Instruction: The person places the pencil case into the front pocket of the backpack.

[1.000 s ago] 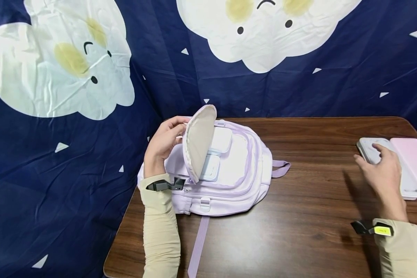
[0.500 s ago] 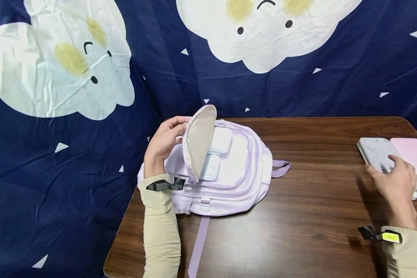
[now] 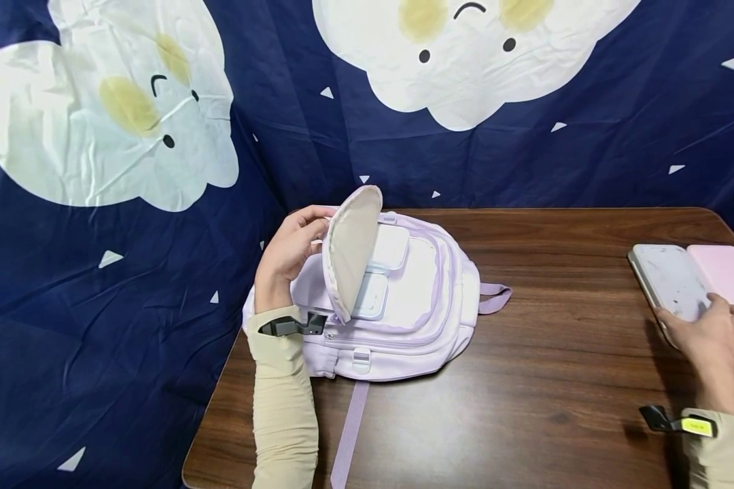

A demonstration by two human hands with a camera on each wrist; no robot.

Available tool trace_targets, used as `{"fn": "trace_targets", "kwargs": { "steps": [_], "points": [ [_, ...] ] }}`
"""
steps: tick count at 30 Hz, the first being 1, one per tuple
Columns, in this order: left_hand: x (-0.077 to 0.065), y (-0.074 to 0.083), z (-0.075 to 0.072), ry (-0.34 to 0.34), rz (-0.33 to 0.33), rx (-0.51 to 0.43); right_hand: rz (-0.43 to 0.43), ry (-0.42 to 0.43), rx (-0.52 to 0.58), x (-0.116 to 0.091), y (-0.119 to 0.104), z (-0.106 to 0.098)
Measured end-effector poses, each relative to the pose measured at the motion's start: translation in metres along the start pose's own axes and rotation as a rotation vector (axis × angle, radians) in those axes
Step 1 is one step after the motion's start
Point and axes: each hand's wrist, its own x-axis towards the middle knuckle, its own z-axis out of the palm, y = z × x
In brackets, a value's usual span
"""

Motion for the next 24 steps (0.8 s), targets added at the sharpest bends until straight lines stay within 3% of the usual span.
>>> {"fn": "trace_targets", "kwargs": {
  "steps": [11, 24],
  "points": [
    [-0.001, 0.002, 0.001, 0.004, -0.003, 0.018, 0.023, -0.064, -0.011, 0.000, 0.015, 0.000],
    [-0.001, 0.003, 0.004, 0.004, 0.002, 0.014, 0.060, -0.151, -0.139, 0.001, 0.016, -0.004]
  ]
}}
